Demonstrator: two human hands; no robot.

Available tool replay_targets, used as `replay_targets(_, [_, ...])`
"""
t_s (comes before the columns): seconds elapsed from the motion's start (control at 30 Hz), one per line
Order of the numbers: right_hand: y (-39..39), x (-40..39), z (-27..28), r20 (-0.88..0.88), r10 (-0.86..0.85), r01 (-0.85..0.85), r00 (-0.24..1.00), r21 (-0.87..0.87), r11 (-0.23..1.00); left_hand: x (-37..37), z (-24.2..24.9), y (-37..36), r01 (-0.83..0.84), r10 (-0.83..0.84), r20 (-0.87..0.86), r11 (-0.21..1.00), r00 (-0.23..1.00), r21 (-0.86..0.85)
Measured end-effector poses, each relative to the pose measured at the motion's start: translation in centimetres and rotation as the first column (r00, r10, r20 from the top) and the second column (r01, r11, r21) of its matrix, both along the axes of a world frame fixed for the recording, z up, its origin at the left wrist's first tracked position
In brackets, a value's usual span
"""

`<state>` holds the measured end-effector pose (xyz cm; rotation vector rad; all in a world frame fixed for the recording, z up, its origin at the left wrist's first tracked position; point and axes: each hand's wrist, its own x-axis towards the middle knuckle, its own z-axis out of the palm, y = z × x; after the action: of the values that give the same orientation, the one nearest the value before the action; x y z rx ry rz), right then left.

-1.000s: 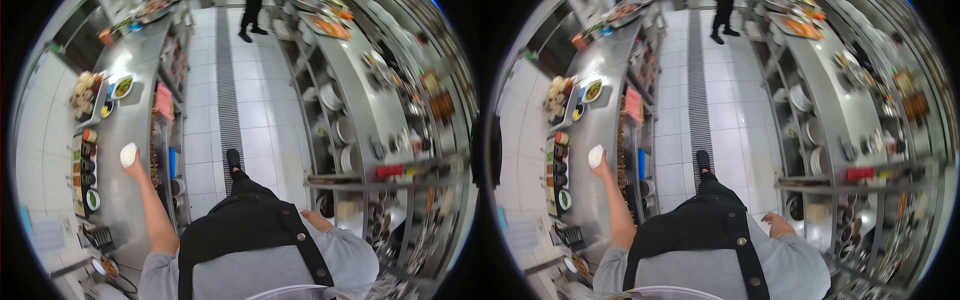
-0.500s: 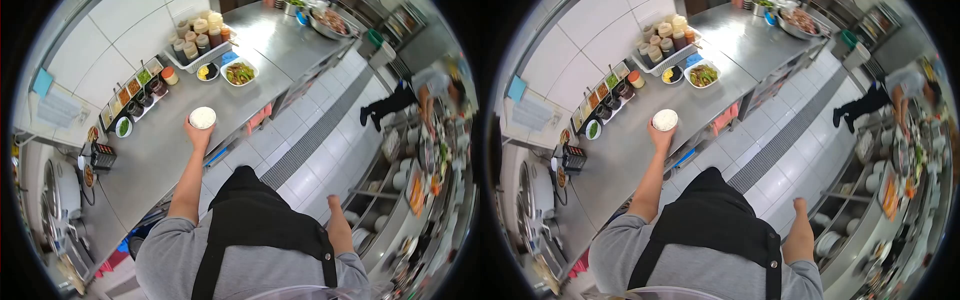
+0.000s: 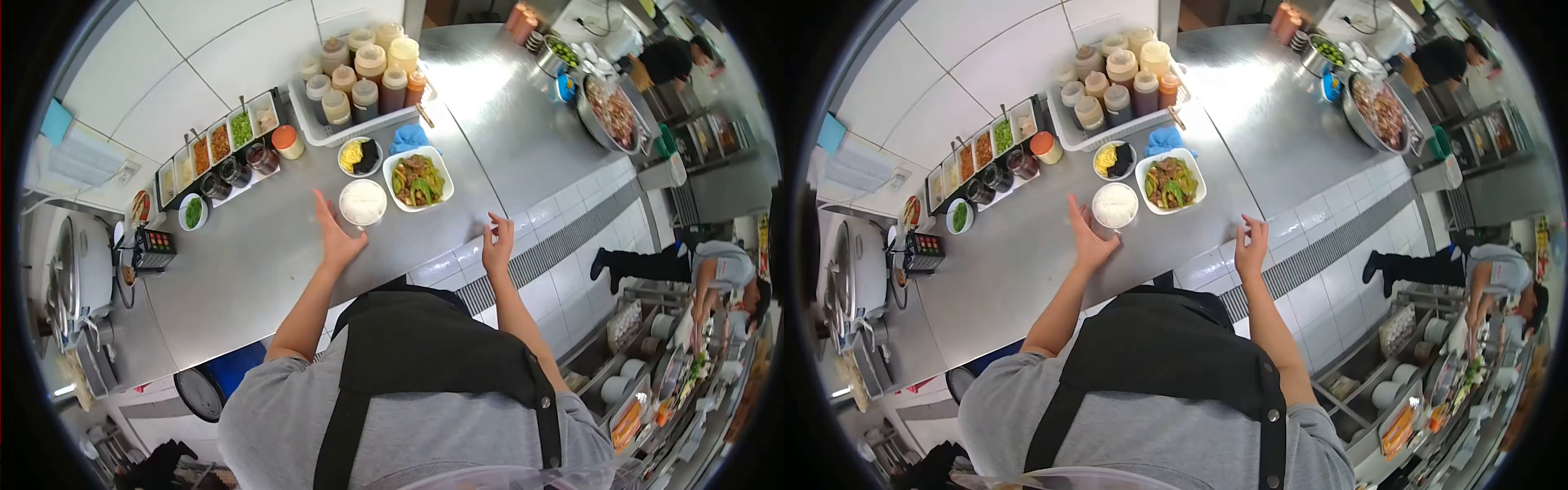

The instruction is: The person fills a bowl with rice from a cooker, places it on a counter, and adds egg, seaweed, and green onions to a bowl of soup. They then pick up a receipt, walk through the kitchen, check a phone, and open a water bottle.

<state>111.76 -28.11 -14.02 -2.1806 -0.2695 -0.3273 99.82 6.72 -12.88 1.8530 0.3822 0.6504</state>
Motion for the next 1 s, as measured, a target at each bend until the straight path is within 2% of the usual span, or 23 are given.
replay_targets(0.03, [1.4, 1.9, 1.0, -0.022, 0.061, -0.061, 0.998, 0.02, 0.998, 0.1, 0.5, 0.4, -0.001, 0.001, 0.005, 0.99, 1.0, 0.143])
replay_targets(0.13, [5.3, 7.5, 2.4, -0.034, 0.159, -0.155, 0.987, 0.099, 0.983, 0.0, 0.4, 1.6, -0.035, 0.04, -0.014, 0.961, 0.999, 0.275])
replay_targets(0.2, [7.5, 11.7, 2.1, -0.058, 0.328, -0.328, 0.943, 0.013, 0.945, 0.6, 1.4, 2.3, -0.095, 0.091, 0.03, 0.929, 0.995, 0.357])
replay_targets(0.27, [10.1, 15.6, 1.2, -0.038, 0.399, -0.395, 0.916, 0.07, 0.916, 1.0, 1.7, 2.9, -0.186, 0.174, 0.065, 0.905, 0.983, 0.383])
replay_targets(0.3, [11.3, 16.8, 1.5, -0.321, 0.431, -0.327, 0.843, 0.329, 0.886, 1.1, 1.3, 3.2, -0.234, 0.219, 0.082, 0.904, 0.972, 0.358])
replay_targets(0.33, [12.1, 18.0, 1.8, -0.562, 0.497, -0.176, 0.661, 0.528, 0.831, 1.2, 0.9, 3.2, -0.281, 0.265, 0.094, 0.902, 0.96, 0.327])
replay_targets(0.37, [12.5, 20.1, -0.2, -0.608, 0.555, -0.196, 0.567, 0.555, 0.808, 1.4, 1.3, 2.9, -0.31, 0.291, 0.109, 0.892, 0.951, 0.33])
replay_targets(0.4, [13.4, 21.6, -1.6, -0.596, 0.576, -0.227, 0.559, 0.558, 0.798, 1.5, 2.0, 2.4, -0.355, 0.329, 0.135, 0.884, 0.935, 0.304])
replay_targets(0.53, [14.9, 23.8, -2.9, -0.669, 0.666, -0.376, 0.329, 0.555, 0.742, 1.5, 2.1, -0.5, -0.469, 0.437, 0.172, 0.837, 0.883, 0.281])
replay_targets(0.6, [14.4, 25.1, -3.9, -0.594, 0.795, -0.457, 0.121, 0.677, 0.576, 2.0, 2.9, -3.6, -0.498, 0.481, 0.131, 0.824, 0.867, 0.271])
replay_targets(0.67, [13.4, 25.7, -3.1, -0.589, 0.807, -0.436, 0.048, 0.714, 0.548, 3.2, 3.2, -6.1, -0.521, 0.519, 0.083, 0.813, 0.851, 0.259])
replay_targets(0.7, [13.0, 26.0, -2.6, -0.58, 0.815, -0.398, -0.005, 0.749, 0.53, 4.1, 3.2, -7.2, -0.482, 0.486, 0.059, 0.829, 0.872, 0.284])
replay_targets(0.73, [12.6, 26.5, -2.6, -0.585, 0.811, -0.412, -0.024, 0.745, 0.525, 5.2, 3.5, -8.3, -0.472, 0.481, 0.044, 0.832, 0.876, 0.293])
replay_targets(0.8, [11.5, 27.0, -2.8, -0.589, 0.807, -0.408, 0.05, 0.725, 0.555, 7.9, 5.0, -10.4, -0.434, 0.44, 0.042, 0.858, 0.897, 0.273])
replay_targets(0.83, [11.1, 26.9, -3.1, -0.594, 0.804, -0.418, 0.029, 0.723, 0.55, 9.4, 6.2, -11.3, -0.405, 0.404, 0.055, 0.881, 0.913, 0.247])
replay_targets(0.9, [10.7, 26.5, -3.8, -0.51, 0.85, -0.451, 0.136, 0.732, 0.511, 12.8, 8.7, -12.7, -0.398, 0.392, 0.083, 0.869, 0.916, 0.295])
replay_targets(0.93, [10.5, 26.3, -4.3, -0.511, 0.851, -0.458, 0.12, 0.732, 0.504, 14.3, 9.4, -13.4, -0.372, 0.355, 0.113, 0.861, 0.928, 0.346])
replay_targets(0.97, [10.3, 26.0, -4.9, -0.447, 0.874, -0.51, 0.191, 0.716, 0.477, 15.7, 9.7, -14.1, -0.384, 0.369, 0.111, 0.856, 0.923, 0.346])
replay_targets(1.0, [10.1, 26.0, -5.5, -0.376, 0.891, -0.56, 0.256, 0.693, 0.454, 17.0, 9.7, -14.8, -0.301, 0.286, 0.094, 0.905, 0.954, 0.301])
